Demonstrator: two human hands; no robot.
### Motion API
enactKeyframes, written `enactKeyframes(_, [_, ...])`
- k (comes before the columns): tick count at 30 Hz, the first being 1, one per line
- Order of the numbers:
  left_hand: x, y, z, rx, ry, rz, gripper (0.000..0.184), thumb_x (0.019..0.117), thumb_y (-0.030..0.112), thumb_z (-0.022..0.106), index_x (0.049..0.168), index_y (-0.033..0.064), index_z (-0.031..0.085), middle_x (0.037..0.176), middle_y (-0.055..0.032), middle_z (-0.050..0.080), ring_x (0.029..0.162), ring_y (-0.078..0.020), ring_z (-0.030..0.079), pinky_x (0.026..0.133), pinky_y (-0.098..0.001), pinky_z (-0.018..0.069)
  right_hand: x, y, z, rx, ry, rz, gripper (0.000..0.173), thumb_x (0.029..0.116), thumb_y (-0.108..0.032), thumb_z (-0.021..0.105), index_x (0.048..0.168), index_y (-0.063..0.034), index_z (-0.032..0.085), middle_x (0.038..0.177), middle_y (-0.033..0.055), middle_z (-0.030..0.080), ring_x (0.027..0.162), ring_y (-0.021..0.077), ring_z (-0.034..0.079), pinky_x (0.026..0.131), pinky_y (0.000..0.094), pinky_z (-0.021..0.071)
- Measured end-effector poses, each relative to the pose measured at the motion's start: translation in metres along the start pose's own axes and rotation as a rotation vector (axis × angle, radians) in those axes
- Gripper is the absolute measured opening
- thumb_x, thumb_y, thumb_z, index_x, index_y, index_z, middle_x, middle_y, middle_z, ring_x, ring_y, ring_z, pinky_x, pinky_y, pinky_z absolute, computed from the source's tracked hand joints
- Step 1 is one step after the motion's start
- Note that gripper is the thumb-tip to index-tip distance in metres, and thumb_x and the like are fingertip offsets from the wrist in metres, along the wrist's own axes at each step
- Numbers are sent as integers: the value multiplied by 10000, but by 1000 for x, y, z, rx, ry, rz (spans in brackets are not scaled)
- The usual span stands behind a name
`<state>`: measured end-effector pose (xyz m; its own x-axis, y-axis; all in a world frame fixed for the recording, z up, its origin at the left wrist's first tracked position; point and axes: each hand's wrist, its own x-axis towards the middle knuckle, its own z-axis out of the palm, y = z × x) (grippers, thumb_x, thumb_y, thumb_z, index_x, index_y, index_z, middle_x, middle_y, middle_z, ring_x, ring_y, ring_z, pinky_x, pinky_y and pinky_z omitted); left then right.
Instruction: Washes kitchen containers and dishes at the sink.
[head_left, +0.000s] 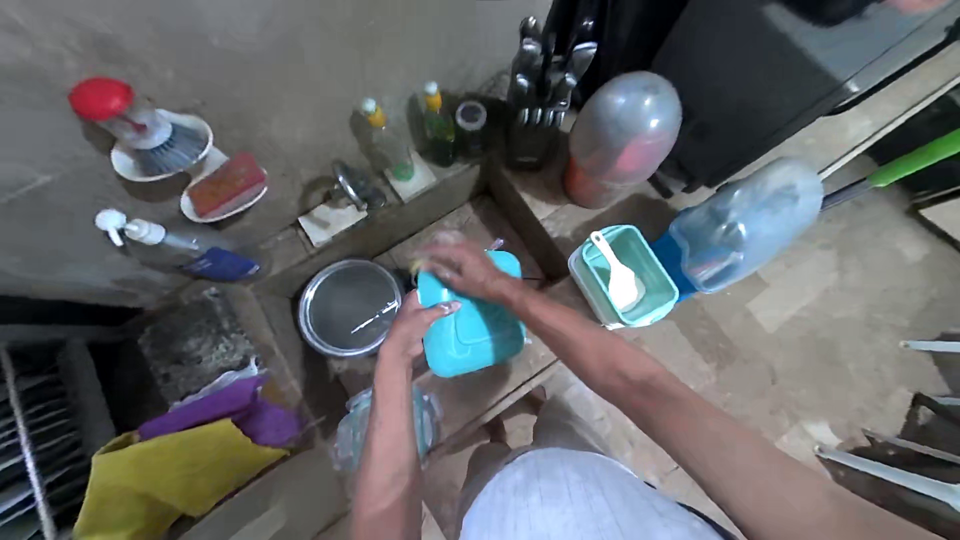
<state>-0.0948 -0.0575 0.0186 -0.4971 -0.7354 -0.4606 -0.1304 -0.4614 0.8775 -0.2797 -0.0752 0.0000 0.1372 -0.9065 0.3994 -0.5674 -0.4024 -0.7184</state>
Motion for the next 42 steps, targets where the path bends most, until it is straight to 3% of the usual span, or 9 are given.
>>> enactKeyframes(4, [12, -8, 10, -115, 123, 186, 460, 872, -63, 661, 1303, 74, 575, 1129, -70, 704, 982, -189, 700, 858, -435, 609, -8, -8, 12, -112, 68, -159, 310, 965, -83, 612, 1234, -145, 752, 1276, 102, 705, 1232, 287, 631, 1076, 516, 473])
enactKeyframes(8, [-10, -28, 9, -237, 232, 273, 511, 888, 106, 732, 1372, 122, 567, 1191, -86, 704, 1020, -227, 708, 872, -463, 614, -39, 30, 7, -146, 286, 125, 350, 1031, -92, 535, 1345, -116, 690, 1452, 81, 615, 1430, 277, 491, 1243, 497, 310])
enactKeyframes(15, [3, -40, 21, -296, 249, 330, 391, 895, -14, 671, 1276, -31, 585, 1130, -152, 704, 1014, -253, 705, 904, -483, 604, -46, 5, 20, -159, 213, 39, 370, 1035, -137, 512, 1363, -155, 683, 1462, 32, 612, 1459, 276, 456, 1239, 595, 256])
enactKeyframes(22, [-23, -43, 17, -381, 270, 395, 448, 928, 77, 693, 1348, 75, 538, 1200, -98, 687, 1080, -235, 691, 941, -476, 594, -36, 47, -21, 358, 379, 503, 358, 1051, -252, 578, 1349, -71, 661, 1307, 107, 686, 1201, 171, 649, 1057, 397, 518])
enactKeyframes(27, [-19, -14, -3, -89, -39, 97, 522, 884, 35, 672, 1384, 26, 525, 1168, -124, 701, 1007, -218, 710, 877, -430, 620, -20, 35, -43, 276, 98, 292, 320, 996, -265, 671, 1267, -102, 721, 1263, 61, 711, 1175, 148, 662, 1065, 394, 523])
enactKeyframes(31, [15, -3, 14, 52, -16, 110, 558, 798, -92, 748, 1311, -8, 546, 1142, -128, 702, 1017, -211, 704, 902, -428, 612, -7, -10, -10, -80, -24, -40, 253, 996, -303, 661, 1203, -202, 766, 1115, 49, 733, 1029, 210, 690, 907, 452, 566])
enactKeyframes(33, [21, -9, 19, -15, 61, 208, 583, 771, -125, 711, 1314, -9, 532, 1162, -120, 684, 1045, -200, 687, 916, -420, 601, -12, -13, -3, -202, 63, -156, 246, 1010, -237, 624, 1206, -184, 763, 1150, 55, 745, 1070, 239, 688, 927, 464, 537])
enactKeyframes(36, [7, -13, 17, -128, 150, 281, 518, 839, 7, 746, 1316, -14, 545, 1130, -142, 708, 1005, -245, 717, 883, -461, 623, -35, 7, -14, -259, 266, 49, 239, 1021, -179, 605, 1184, -90, 755, 1276, 77, 720, 1269, 256, 631, 1131, 468, 453])
enactKeyframes(42, [2, -42, 25, -352, 220, 365, 453, 913, 57, 689, 1331, 2, 524, 1141, -155, 699, 1030, -274, 707, 914, -497, 605, -66, 34, -11, -55, 520, 313, 316, 1012, -75, 586, 1307, -61, 701, 1416, 140, 631, 1293, 238, 623, 1084, 376, 519])
